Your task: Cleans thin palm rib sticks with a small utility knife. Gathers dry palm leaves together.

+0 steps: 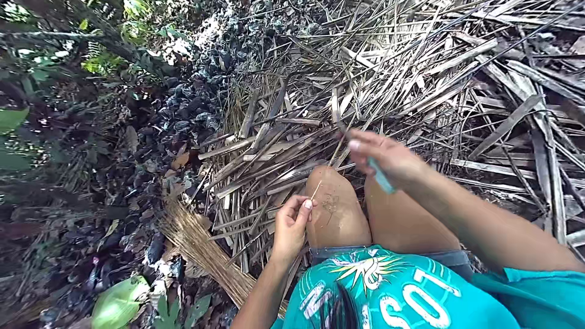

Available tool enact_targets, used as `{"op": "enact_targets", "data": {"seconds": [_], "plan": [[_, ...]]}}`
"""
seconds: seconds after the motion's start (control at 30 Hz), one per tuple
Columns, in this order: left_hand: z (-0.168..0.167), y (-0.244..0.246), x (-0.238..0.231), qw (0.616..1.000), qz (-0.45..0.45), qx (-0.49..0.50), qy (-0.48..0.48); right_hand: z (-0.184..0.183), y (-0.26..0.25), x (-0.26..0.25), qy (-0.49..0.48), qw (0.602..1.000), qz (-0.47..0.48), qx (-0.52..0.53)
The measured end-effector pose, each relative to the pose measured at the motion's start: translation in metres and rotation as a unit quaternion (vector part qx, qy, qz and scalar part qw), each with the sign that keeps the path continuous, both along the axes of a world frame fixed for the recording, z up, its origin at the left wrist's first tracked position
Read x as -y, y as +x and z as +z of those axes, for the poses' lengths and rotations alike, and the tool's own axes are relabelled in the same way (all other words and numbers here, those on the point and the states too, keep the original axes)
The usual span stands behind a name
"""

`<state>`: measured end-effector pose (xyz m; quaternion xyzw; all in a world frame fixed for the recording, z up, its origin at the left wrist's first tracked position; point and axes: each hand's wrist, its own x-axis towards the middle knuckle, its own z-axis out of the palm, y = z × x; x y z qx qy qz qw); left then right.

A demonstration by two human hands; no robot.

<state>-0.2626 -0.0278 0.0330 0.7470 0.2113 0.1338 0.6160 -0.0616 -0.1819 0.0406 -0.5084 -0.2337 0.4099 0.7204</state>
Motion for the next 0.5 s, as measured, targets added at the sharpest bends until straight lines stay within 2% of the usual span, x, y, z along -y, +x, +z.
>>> {"op": "enact_targets", "data": {"seconds": [0.07,0.13,0.2,0.27,0.3,0.37,0.5], "plan": [[0.001,-0.004,0.002,1.0,-0.008,-0.003,-0.006,0.005,0.018,0.004,0.016,0.997,-0.072,0.002],[0.001,-0.003,0.002,1.0,-0.005,-0.01,-0.02,0.009,0.01,0.005,0.014,0.997,-0.078,0.001],[0.001,-0.001,0.001,0.999,-0.001,-0.016,-0.033,0.005,-0.02,0.005,-0.024,1.0,0.011,-0.006],[0.002,0.001,-0.001,0.999,-0.003,-0.012,-0.039,-0.001,-0.047,0.0,-0.069,0.986,0.15,-0.03],[0.002,0.0,-0.003,0.999,-0.01,-0.006,-0.043,-0.003,-0.048,-0.002,-0.07,0.982,0.175,-0.03],[0.0,-0.005,-0.01,0.998,-0.028,0.001,-0.05,0.003,-0.026,0.005,-0.053,0.99,0.129,0.008],[-0.007,-0.028,-0.028,0.995,-0.075,-0.008,-0.065,0.022,0.05,0.028,0.027,0.994,-0.051,0.095]]}}
